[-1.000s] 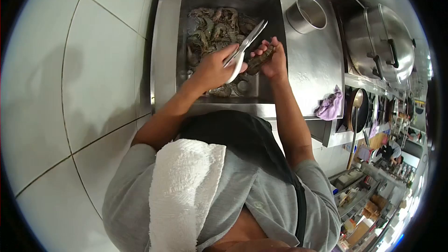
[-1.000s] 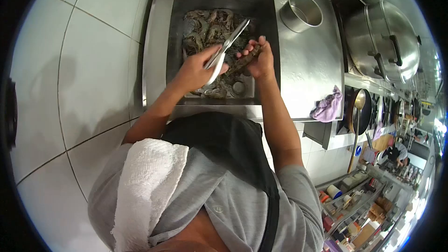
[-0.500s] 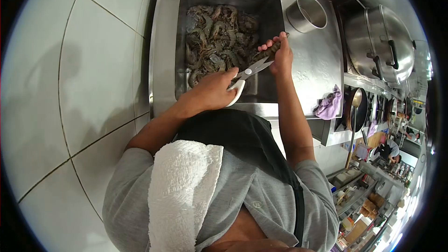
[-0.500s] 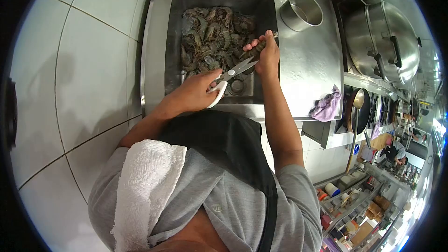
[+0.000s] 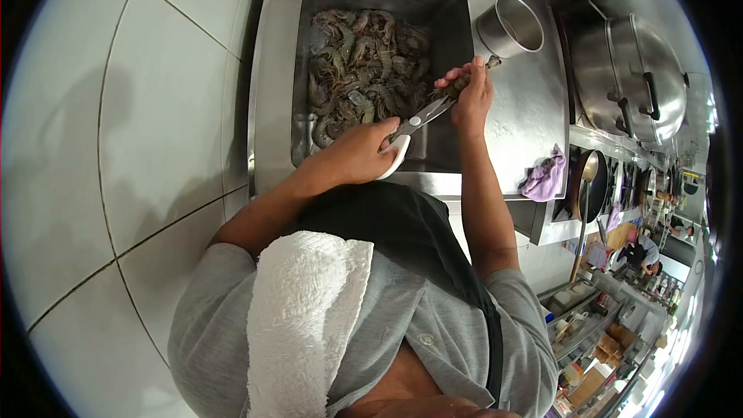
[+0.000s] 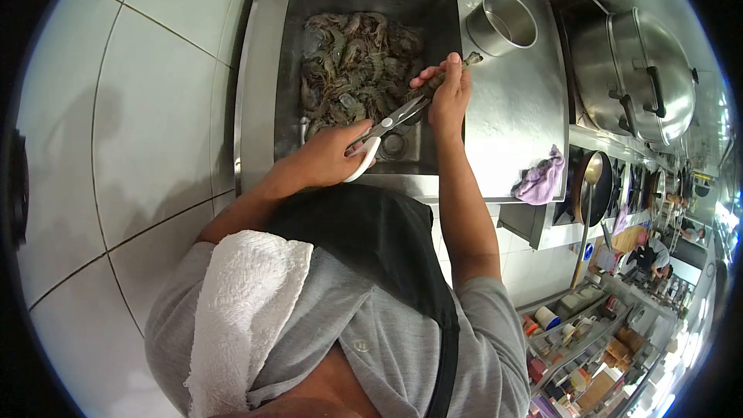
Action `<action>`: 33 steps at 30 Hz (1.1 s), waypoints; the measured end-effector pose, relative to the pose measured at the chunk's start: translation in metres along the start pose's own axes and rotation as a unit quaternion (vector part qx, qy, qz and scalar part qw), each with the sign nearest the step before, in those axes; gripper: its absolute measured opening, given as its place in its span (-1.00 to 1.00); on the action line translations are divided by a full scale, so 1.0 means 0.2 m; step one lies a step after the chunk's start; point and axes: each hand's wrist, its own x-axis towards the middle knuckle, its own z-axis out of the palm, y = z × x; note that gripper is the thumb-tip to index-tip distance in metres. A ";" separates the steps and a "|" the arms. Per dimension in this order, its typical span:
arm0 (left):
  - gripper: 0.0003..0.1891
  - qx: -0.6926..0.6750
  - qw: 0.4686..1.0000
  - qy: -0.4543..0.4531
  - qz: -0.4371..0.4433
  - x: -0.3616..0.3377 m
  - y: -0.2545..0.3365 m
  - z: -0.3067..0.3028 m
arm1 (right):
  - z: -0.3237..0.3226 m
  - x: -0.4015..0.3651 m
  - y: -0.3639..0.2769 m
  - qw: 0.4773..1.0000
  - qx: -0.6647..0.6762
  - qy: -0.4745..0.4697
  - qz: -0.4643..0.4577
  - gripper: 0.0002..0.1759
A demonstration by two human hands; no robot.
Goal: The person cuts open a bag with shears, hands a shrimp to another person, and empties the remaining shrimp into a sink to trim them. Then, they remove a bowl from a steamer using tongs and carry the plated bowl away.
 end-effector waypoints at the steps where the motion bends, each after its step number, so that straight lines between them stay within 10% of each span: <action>1: -0.46 0.000 1.000 -0.007 -0.005 0.00 0.01 -0.01 | 0.01 0.00 0.00 0.999 -0.026 -0.007 -0.023 -0.57; 7: -0.45 -0.023 0.999 -0.021 0.018 0.00 0.04 -0.03 | 0.04 -0.05 -0.05 1.000 -0.025 0.011 -0.013 -0.60; 13: -0.44 -0.407 0.908 -0.098 -0.033 0.06 -0.05 0.05 | 0.02 0.01 -0.03 0.985 0.132 0.014 0.106 -0.64; 33: -0.44 -0.504 0.856 -0.114 -0.026 0.13 0.01 0.06 | 0.09 0.02 -0.12 0.992 0.111 -0.050 0.026 -0.52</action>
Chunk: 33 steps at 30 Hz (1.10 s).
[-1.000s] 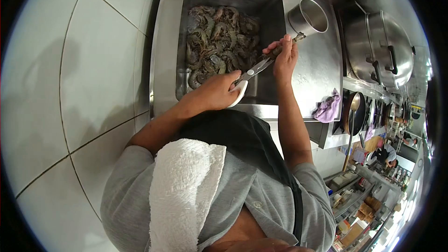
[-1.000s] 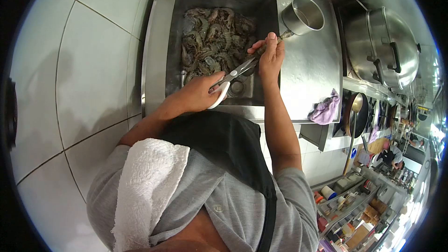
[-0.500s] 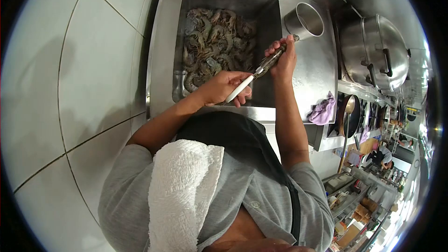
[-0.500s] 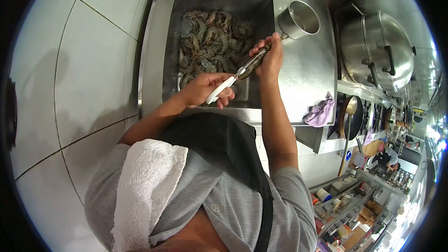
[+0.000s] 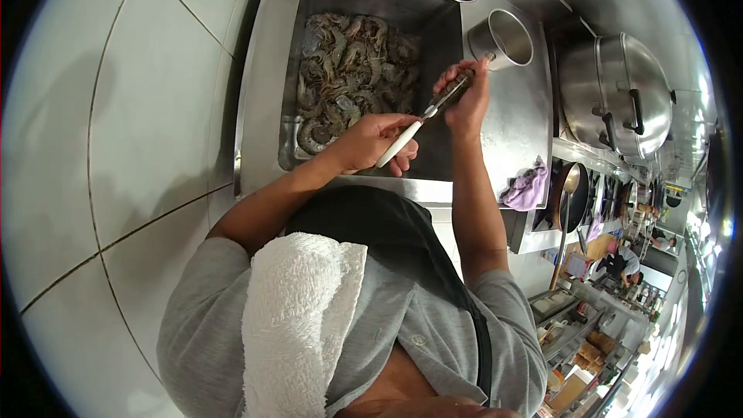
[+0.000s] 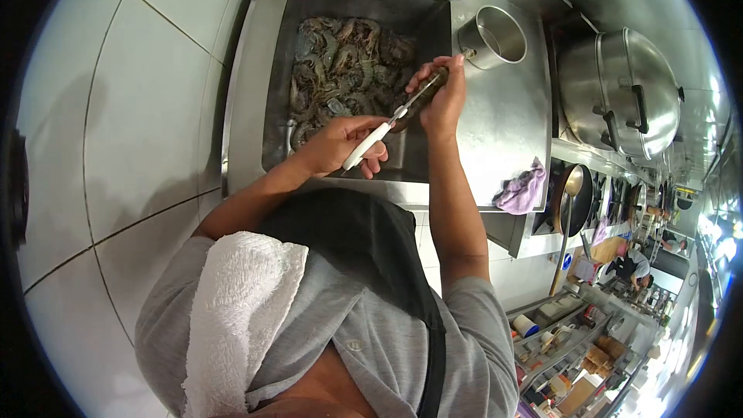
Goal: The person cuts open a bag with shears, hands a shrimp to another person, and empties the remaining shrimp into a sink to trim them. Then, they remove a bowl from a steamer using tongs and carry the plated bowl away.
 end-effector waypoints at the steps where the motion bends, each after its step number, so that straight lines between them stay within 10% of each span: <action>1: -0.45 0.011 1.000 0.003 0.000 0.00 -0.01 -0.01 | 0.01 0.00 -0.01 1.000 0.005 0.023 -0.007 -0.50; 33: -0.54 -0.071 0.997 -0.023 -0.024 0.01 0.10 0.00 | 0.07 -0.01 0.02 0.957 -0.260 0.057 -0.115 -0.33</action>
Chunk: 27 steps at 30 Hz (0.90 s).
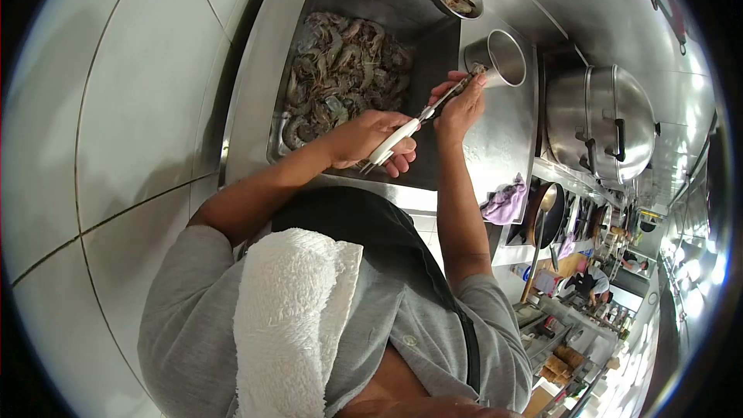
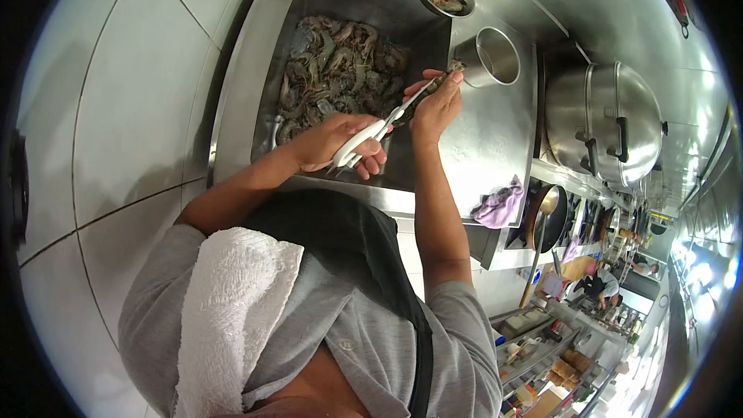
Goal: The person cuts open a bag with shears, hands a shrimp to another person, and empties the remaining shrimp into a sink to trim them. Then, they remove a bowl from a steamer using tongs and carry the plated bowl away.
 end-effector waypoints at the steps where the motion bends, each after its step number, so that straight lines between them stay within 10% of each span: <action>1: -0.54 0.007 1.000 0.005 -0.008 0.01 0.01 0.00 | 0.00 0.00 0.01 1.000 -0.012 -0.006 -0.006 -0.33; 27: -0.55 0.000 1.000 0.000 0.007 0.03 0.04 0.03 | -0.02 -0.02 0.05 0.997 -0.067 -0.008 -0.046 -0.36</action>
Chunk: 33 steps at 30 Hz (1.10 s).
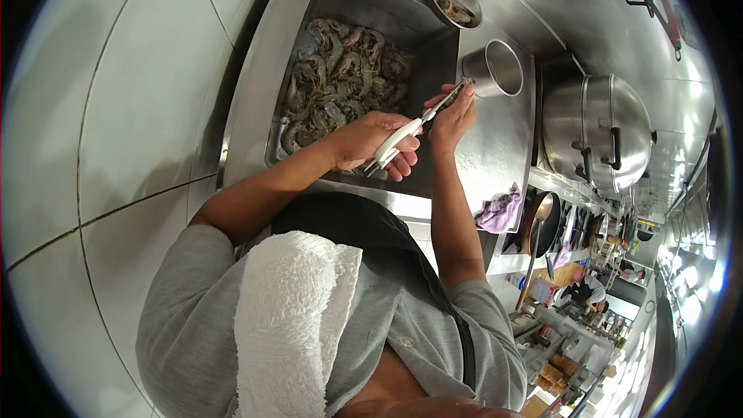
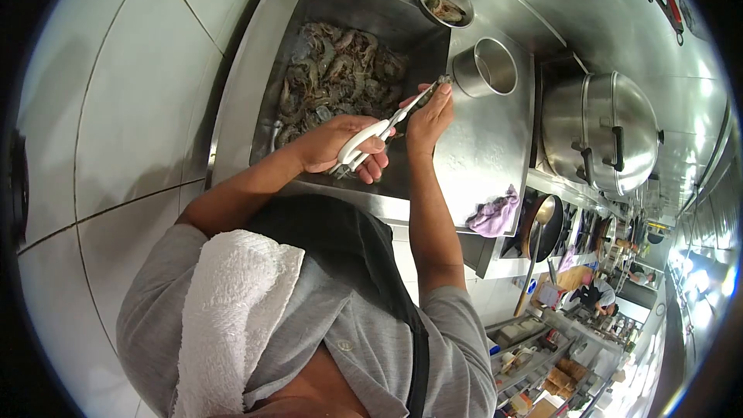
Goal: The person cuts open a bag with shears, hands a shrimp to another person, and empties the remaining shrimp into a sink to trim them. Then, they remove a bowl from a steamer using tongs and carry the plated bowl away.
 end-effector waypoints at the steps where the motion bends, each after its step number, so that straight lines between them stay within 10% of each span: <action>1: -0.55 -0.007 1.000 -0.003 -0.004 0.01 0.01 0.00 | 0.00 0.00 0.00 1.000 -0.004 0.001 -0.003 -0.36; 10: -0.59 0.028 0.999 0.036 -0.030 0.04 0.05 0.00 | -0.11 0.05 0.09 0.999 -0.033 -0.016 0.012 -0.44; 16: -0.56 0.052 0.996 0.074 0.004 -0.23 0.11 -0.08 | -0.37 0.67 -0.14 0.949 -0.188 0.070 -0.243 -0.58; 17: -0.56 0.042 0.994 0.100 0.013 -0.27 0.11 -0.11 | -0.46 0.87 -0.11 0.841 -0.357 0.113 -0.391 -0.52; 18: -0.56 0.028 0.991 0.126 0.020 -0.31 0.10 -0.14 | -0.47 0.93 -0.16 0.897 -0.383 0.060 -0.211 -0.47; 22: -0.57 0.063 0.957 0.277 0.062 -0.47 0.05 -0.25 | -0.60 1.14 0.19 0.816 -0.553 -0.161 -0.053 -0.20; 27: -0.56 0.045 0.915 0.399 0.027 -0.61 -0.01 -0.31 | -0.67 0.81 0.24 0.750 -0.618 -0.238 0.003 -0.28; 30: -0.56 0.044 0.899 0.436 0.017 -0.61 -0.04 -0.32 | -0.54 0.50 0.25 0.851 -0.448 -0.113 -0.251 -0.52; 33: -0.55 0.037 0.888 0.458 0.008 -0.57 -0.06 -0.30 | -0.24 0.19 0.38 0.896 -0.357 -0.231 -0.124 -0.67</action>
